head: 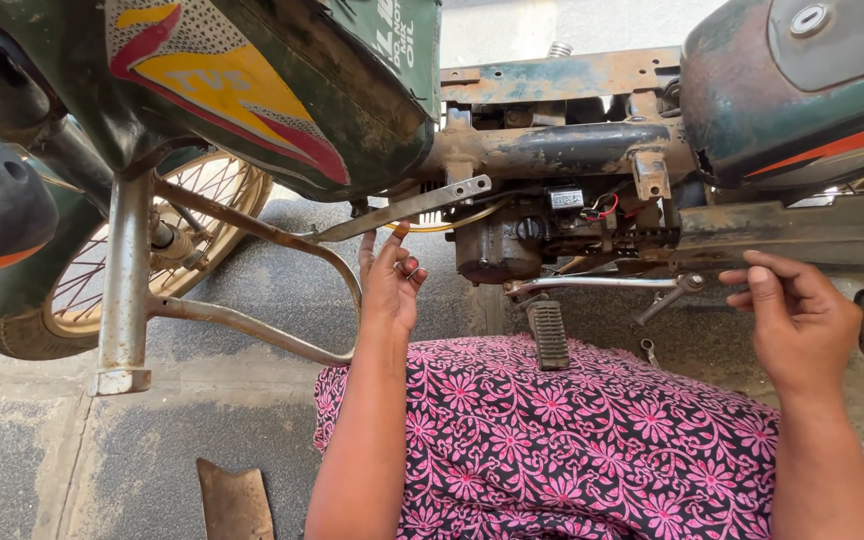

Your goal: The person uses a wrench to loosen and remove bolts from the motorcycle's seat area. They then remove the seat and a side panel, placing them on the ground. Finally, the person reaches under the motorcycle to adjust or inspect the wiring and internal components.

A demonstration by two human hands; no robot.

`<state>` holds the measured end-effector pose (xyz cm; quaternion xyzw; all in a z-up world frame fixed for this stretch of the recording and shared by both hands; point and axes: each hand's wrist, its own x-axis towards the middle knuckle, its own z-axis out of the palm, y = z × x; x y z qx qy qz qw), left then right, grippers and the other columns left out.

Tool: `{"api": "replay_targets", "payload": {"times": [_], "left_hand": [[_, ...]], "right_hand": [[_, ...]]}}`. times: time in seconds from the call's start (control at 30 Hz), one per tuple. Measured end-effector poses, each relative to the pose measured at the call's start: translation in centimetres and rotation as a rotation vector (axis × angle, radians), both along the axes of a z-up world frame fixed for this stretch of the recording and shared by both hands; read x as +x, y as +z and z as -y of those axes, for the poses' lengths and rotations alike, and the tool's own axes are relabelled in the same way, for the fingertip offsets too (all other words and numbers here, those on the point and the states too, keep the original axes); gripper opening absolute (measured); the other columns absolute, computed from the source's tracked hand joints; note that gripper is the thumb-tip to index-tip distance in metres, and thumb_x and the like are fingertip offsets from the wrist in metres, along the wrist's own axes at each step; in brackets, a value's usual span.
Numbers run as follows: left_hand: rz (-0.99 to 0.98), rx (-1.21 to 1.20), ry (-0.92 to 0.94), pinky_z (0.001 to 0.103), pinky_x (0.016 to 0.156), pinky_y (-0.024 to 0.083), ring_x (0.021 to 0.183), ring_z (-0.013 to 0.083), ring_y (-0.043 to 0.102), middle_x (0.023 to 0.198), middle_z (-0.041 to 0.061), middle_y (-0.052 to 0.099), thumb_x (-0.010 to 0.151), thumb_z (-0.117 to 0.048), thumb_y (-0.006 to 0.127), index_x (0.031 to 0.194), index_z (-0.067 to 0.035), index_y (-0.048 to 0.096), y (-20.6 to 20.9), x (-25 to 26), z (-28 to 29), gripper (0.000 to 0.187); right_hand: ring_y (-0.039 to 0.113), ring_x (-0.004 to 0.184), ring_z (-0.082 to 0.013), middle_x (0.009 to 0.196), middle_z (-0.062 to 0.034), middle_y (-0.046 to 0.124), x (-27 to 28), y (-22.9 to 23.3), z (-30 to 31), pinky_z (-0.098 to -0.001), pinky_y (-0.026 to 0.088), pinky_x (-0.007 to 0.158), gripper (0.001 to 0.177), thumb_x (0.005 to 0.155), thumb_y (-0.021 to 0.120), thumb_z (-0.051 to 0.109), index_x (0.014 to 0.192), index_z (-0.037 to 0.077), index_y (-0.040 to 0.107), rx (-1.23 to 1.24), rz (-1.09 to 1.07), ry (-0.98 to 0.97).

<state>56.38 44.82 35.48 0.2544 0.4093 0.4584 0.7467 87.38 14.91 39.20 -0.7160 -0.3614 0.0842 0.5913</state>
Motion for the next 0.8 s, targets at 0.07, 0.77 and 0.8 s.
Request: {"api": "replay_targets", "payload": {"times": [0.07, 0.77, 0.8], "left_hand": [[0.011, -0.007, 0.006, 0.027, 0.057, 0.050, 0.065, 0.0080, 0.052, 0.128, 0.006, 0.064, 0.082, 0.000, 0.058, 0.157, -0.017, 0.022, -0.1, 0.0, -0.1, 0.085], [0.031, -0.026, 0.014, 0.027, 0.058, 0.049, 0.063, 0.0075, 0.049, 0.120, 0.005, 0.064, 0.082, -0.002, 0.061, 0.155, -0.017, 0.028, -0.5, -0.3, 0.0, 0.081], [0.014, -0.016, 0.012, 0.028, 0.061, 0.051, 0.068, 0.0091, 0.054, 0.124, 0.006, 0.063, 0.084, -0.003, 0.061, 0.156, -0.018, 0.025, -0.3, -0.3, 0.1, 0.082]], "right_hand": [[0.070, 0.084, -0.0121, 0.104, -0.0151, 0.074, 0.0, 0.0, 0.0, -0.0255, 0.057, 0.081, 0.014, 0.117, 0.060, 0.005, 0.123, -0.006, 0.067, 0.000, -0.004, 0.000], [0.069, 0.088, -0.0116, 0.107, -0.0125, 0.075, -2.6, 0.1, -2.4, -0.0236, 0.056, 0.078, 0.018, 0.111, 0.061, 0.004, 0.125, -0.004, 0.069, -0.002, -0.029, 0.025], [0.070, 0.089, -0.0109, 0.107, -0.0110, 0.075, -3.1, 0.3, -2.8, -0.0240, 0.057, 0.078, 0.018, 0.110, 0.061, 0.005, 0.125, -0.002, 0.070, -0.006, 0.013, 0.057]]}}
